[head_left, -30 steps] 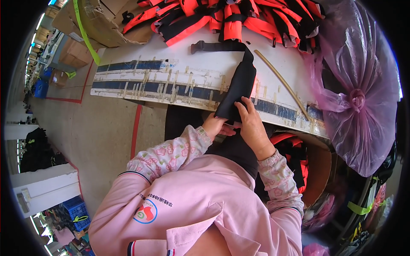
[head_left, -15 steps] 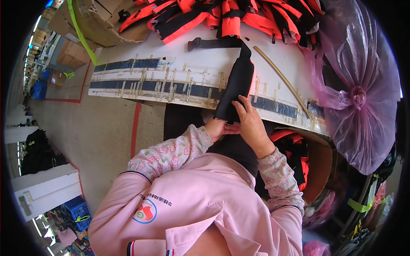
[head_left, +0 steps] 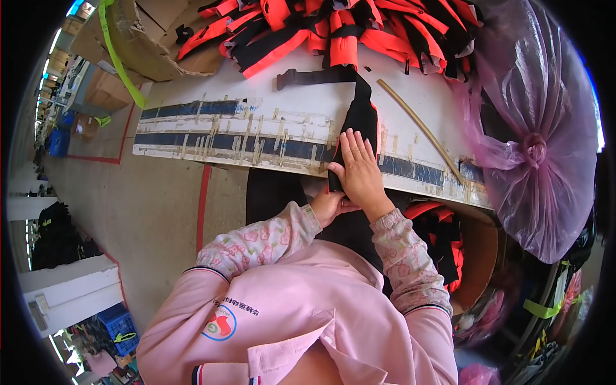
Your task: The person uses a wooden stick to turn fabric parts right-side out and check for quality in a garment factory.
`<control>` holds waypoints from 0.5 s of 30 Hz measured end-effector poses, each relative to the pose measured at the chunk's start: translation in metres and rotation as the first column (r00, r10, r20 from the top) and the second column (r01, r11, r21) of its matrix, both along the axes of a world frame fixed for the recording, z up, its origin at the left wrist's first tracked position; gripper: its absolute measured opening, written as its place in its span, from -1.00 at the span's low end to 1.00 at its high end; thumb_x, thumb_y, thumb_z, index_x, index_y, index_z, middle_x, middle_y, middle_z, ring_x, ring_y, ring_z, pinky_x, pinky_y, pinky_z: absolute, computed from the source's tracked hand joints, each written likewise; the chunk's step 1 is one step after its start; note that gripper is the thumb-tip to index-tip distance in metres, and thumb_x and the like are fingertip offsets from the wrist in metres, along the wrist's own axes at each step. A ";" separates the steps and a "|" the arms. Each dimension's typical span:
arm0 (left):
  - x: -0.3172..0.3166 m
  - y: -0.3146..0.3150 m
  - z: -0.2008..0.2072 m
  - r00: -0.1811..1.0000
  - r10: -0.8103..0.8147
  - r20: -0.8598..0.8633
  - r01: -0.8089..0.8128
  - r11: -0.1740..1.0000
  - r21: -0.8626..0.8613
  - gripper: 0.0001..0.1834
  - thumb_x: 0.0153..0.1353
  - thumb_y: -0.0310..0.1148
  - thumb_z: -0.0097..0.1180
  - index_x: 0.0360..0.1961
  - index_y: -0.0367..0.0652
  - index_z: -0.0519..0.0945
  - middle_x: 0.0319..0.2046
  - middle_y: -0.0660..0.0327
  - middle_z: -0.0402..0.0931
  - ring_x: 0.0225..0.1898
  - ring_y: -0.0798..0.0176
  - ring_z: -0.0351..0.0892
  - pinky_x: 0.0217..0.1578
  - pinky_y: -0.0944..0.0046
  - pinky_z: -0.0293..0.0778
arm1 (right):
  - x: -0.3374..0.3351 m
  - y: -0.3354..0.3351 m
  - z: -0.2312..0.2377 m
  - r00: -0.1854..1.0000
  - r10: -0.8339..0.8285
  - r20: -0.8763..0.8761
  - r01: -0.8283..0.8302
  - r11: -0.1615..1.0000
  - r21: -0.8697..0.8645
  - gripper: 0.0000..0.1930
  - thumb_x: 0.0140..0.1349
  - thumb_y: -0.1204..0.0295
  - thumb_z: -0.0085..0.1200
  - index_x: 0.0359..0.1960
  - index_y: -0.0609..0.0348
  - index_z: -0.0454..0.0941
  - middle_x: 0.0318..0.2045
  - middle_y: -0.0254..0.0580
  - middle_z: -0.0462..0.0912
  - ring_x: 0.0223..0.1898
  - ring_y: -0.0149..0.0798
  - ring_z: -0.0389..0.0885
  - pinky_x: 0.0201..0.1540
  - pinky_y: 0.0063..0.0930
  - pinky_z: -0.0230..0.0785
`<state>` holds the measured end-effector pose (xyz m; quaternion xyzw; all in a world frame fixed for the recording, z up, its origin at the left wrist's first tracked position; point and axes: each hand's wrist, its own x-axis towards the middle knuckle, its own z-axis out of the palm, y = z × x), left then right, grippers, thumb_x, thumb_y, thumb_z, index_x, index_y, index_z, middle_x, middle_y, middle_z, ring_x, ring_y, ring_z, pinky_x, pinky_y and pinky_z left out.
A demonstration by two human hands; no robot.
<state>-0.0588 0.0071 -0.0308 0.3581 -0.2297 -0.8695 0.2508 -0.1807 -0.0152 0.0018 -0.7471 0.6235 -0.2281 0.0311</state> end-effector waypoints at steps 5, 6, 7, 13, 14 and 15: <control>0.004 -0.003 -0.010 0.995 -0.043 -0.089 0.051 0.995 0.089 -0.68 0.32 -0.39 -0.24 0.09 -0.09 0.33 -0.04 0.11 0.45 0.00 0.10 0.47 -0.02 0.02 0.47 | 0.000 -0.002 0.004 1.000 0.005 -0.001 -0.005 1.000 0.018 -0.31 0.22 0.01 -0.15 0.21 0.36 0.17 0.24 0.08 0.20 0.31 -0.04 0.08 0.33 -0.22 -0.14; 0.002 -0.003 -0.011 0.998 -0.036 -0.050 0.040 0.996 0.076 -0.68 0.32 -0.38 -0.24 0.09 -0.09 0.33 -0.03 0.10 0.44 -0.01 0.09 0.48 -0.03 0.03 0.47 | -0.001 -0.003 0.003 1.000 0.006 -0.006 -0.005 1.000 0.011 -0.31 0.23 0.01 -0.15 0.21 0.36 0.17 0.24 0.08 0.20 0.31 -0.04 0.08 0.33 -0.22 -0.13; 0.000 -0.003 -0.011 1.000 -0.029 -0.012 0.029 0.998 0.061 -0.67 0.32 -0.38 -0.24 0.09 -0.09 0.33 -0.02 0.09 0.43 -0.03 0.07 0.49 -0.04 0.03 0.48 | -0.002 -0.003 0.002 1.000 0.006 -0.011 -0.006 1.000 0.003 -0.31 0.23 0.01 -0.16 0.21 0.35 0.17 0.24 0.08 0.20 0.31 -0.04 0.08 0.33 -0.22 -0.13; -0.004 -0.005 -0.004 0.998 -0.055 -0.039 0.054 0.998 -0.025 -0.68 0.36 -0.30 -0.24 0.09 -0.14 0.32 -0.05 0.05 0.46 -0.12 0.04 0.56 -0.03 0.04 0.49 | -0.027 -0.004 0.012 0.947 0.059 0.314 -0.067 0.998 0.014 -0.49 0.20 0.28 0.01 0.14 0.28 0.29 0.16 0.05 0.32 0.25 -0.01 0.21 0.26 -0.27 0.04; -0.003 -0.005 -0.005 0.998 -0.052 -0.046 0.051 0.998 -0.027 -0.68 0.36 -0.30 -0.24 0.09 -0.14 0.32 -0.05 0.05 0.46 -0.12 0.04 0.56 -0.03 0.04 0.49 | -0.040 -0.002 0.023 0.840 0.079 0.536 -0.122 0.991 0.045 -0.55 0.18 0.41 0.05 0.11 0.25 0.34 0.13 0.04 0.37 0.22 0.00 0.26 0.24 -0.30 0.10; -0.002 -0.005 -0.005 0.999 -0.048 -0.024 0.047 0.998 -0.047 -0.67 0.36 -0.30 -0.26 0.09 -0.17 0.31 -0.10 0.01 0.49 -0.14 0.03 0.57 -0.06 0.05 0.52 | -0.053 0.000 0.038 0.823 -0.061 0.565 0.050 0.998 0.035 -0.64 0.10 0.59 0.07 -0.01 0.25 0.44 0.02 0.02 0.48 0.11 0.02 0.39 0.13 -0.34 0.24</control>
